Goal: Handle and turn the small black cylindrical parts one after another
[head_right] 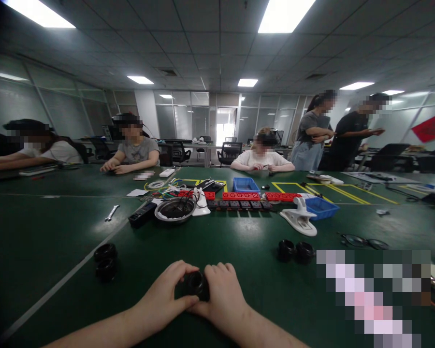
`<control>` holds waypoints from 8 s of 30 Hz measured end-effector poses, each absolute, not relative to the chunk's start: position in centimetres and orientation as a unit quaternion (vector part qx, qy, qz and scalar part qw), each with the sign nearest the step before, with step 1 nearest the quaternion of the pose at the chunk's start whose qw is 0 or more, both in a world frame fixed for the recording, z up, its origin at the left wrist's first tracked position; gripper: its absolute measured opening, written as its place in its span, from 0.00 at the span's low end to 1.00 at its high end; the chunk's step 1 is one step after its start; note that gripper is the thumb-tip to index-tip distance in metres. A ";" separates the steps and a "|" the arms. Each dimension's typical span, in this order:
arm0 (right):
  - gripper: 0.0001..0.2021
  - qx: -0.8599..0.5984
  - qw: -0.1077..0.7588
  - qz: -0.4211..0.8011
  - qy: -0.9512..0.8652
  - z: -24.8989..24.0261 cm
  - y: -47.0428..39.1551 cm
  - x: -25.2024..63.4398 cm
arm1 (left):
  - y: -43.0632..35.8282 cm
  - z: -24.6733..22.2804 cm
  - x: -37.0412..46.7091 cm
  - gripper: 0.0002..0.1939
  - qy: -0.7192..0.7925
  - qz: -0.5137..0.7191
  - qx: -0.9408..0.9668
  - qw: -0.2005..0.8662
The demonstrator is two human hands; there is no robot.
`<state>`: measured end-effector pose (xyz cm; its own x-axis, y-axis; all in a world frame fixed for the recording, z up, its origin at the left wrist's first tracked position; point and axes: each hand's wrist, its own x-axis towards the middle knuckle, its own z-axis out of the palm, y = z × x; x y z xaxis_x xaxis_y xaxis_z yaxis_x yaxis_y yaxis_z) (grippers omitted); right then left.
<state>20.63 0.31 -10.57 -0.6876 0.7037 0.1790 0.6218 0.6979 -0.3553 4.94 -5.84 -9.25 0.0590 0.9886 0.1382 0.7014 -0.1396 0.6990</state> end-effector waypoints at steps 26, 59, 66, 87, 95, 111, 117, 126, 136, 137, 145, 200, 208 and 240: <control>0.28 -0.276 0.105 0.211 -0.932 -9.8 0.9 21.6 | -6.2 -8.4 4.9 0.18 0.579 0.281 0.720 0.259; 0.18 -0.267 0.064 0.323 -0.906 -9.3 2.2 22.3 | -6.3 -8.1 4.2 0.20 0.524 0.279 0.748 0.298; 0.26 -0.337 0.090 0.161 -0.923 -10.1 0.3 21.1 | -6.5 -8.3 4.8 0.18 0.566 0.294 0.712 0.294; 0.22 -0.278 0.083 0.250 -0.924 -10.8 1.8 22.0 | -6.5 -8.6 4.5 0.19 0.552 0.275 0.732 0.289; 0.26 -0.337 0.131 0.113 -0.925 -10.9 0.2 20.9 | -6.2 -9.0 5.0 0.17 0.600 0.300 0.696 0.257; 0.21 -0.301 0.065 0.206 -0.929 -10.0 0.9 21.6 | -6.6 -8.0 4.7 0.19 0.583 0.257 0.720 0.275; 0.17 -0.364 0.095 0.103 -0.921 -10.3 -0.5 20.7 | -6.4 -8.9 5.2 0.17 0.621 0.280 0.690 0.246; 0.17 -0.212 0.077 0.292 -0.930 -9.4 1.9 22.1 | -6.2 -8.0 4.5 0.17 0.562 0.263 0.732 0.282; 0.21 -0.311 0.067 0.212 -0.924 -9.9 0.9 21.7 | -6.6 -8.0 5.1 0.19 0.587 0.255 0.715 0.280; 0.21 -0.330 0.072 0.185 -0.923 -10.0 0.6 21.4 | -6.6 -8.1 5.3 0.18 0.599 0.258 0.706 0.276; 0.26 -0.341 0.093 0.122 -0.928 -9.9 0.1 21.1 | -6.4 -8.5 5.4 0.19 0.602 0.283 0.695 0.272; 0.14 -0.204 0.077 0.327 -0.919 -9.4 2.9 22.5 | -5.4 -7.7 3.4 0.19 0.515 0.264 0.758 0.302; 0.18 -0.311 0.094 0.302 -0.896 -10.4 2.2 21.8 | -5.8 -8.3 4.7 0.19 0.589 0.276 0.702 0.289; 0.26 -0.279 0.096 0.237 -0.926 -9.4 1.2 21.7 | -5.8 -8.1 4.3 0.17 0.579 0.276 0.721 0.264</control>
<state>21.71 1.21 -9.41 -0.8256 0.5624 0.0454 0.4716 0.7320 -0.4916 4.34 -5.77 -8.12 0.1783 0.9796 0.0922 0.6889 -0.1912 0.6991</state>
